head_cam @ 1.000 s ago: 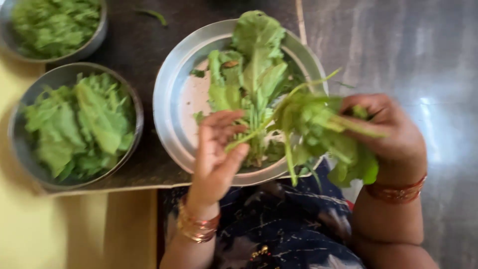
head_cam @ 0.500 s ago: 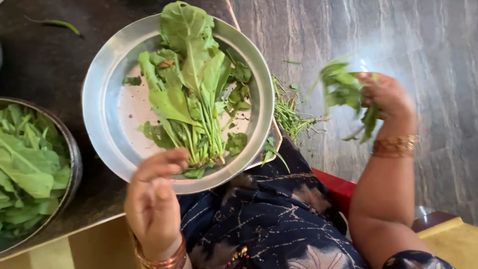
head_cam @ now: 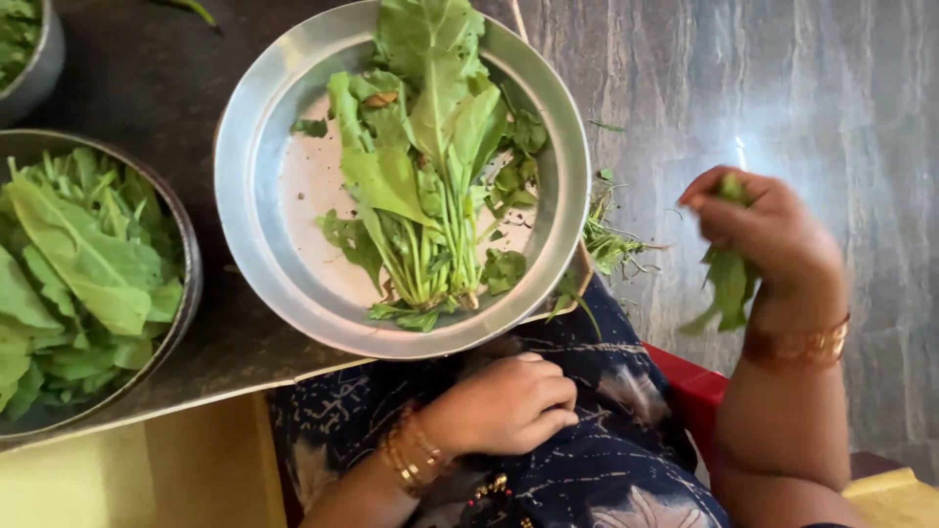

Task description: Cleaning and picking leafy green vegetables by hand and placing them into bowls.

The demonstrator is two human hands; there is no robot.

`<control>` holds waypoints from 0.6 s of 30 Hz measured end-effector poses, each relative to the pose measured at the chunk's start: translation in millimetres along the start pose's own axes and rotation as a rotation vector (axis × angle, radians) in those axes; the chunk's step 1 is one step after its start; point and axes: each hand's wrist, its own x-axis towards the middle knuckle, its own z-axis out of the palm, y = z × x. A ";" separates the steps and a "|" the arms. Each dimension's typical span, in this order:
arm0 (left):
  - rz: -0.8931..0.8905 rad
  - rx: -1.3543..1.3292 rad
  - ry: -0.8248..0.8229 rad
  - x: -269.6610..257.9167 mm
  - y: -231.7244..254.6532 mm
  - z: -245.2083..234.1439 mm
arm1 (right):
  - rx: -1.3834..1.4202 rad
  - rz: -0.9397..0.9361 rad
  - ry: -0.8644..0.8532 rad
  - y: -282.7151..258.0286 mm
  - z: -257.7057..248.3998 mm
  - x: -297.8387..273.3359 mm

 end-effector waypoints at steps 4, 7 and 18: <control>-0.101 0.162 -0.027 0.3 -38.0 23.8 | -0.598 -0.036 -0.172 -53.8 70.2 -39.3; -0.156 0.223 -0.019 -6.0 -59.5 30.1 | -0.969 0.106 -0.183 -64.3 102.8 -52.6; -0.272 0.193 -0.013 -10.2 -80.7 21.5 | -1.052 0.074 -0.244 -27.0 107.7 -50.2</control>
